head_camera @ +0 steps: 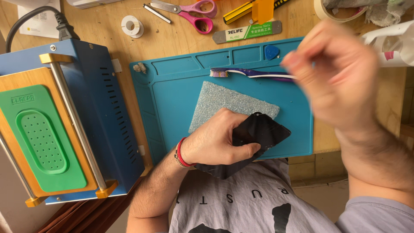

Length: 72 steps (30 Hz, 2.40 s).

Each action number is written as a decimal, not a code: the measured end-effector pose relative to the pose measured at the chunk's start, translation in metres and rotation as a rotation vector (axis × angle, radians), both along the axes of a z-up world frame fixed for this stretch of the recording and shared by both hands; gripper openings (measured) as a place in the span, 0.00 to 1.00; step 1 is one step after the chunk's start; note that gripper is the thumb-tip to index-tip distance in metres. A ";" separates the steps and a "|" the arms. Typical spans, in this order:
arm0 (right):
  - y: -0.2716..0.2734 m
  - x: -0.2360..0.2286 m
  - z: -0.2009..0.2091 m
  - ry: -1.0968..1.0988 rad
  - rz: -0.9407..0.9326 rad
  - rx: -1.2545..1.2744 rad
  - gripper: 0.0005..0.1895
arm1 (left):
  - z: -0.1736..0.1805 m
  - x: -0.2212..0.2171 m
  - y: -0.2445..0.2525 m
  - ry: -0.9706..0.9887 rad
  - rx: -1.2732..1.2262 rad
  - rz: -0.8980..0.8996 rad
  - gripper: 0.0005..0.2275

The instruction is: The person cleans a black smartphone screen with a toothbrush, then peels off a protective film from the screen. They continue cleaning the screen and edges with the toothbrush and apply several strips of white tape across the screen.

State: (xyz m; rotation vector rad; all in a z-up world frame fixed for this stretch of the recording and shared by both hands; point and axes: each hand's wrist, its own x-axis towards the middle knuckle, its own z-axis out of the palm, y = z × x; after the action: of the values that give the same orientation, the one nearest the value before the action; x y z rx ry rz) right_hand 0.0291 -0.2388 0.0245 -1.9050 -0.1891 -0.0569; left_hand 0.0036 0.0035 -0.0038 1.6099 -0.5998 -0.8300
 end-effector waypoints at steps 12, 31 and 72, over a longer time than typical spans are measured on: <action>0.006 0.017 0.028 0.027 0.441 -0.121 0.10 | 0.009 0.004 0.000 -0.003 -0.030 -0.034 0.00; -0.002 0.024 0.014 0.124 0.756 -0.065 0.10 | 0.006 0.001 0.008 0.203 -0.184 -0.105 0.02; 0.007 0.012 -0.003 0.263 0.655 -0.430 0.08 | -0.003 0.003 0.000 0.044 0.109 -0.151 0.08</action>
State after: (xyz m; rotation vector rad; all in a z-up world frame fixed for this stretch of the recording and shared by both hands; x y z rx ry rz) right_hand 0.0407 -0.2316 0.0211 -2.1567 -0.6763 0.7206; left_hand 0.0061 0.0035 -0.0067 1.6547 -0.6607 -1.0223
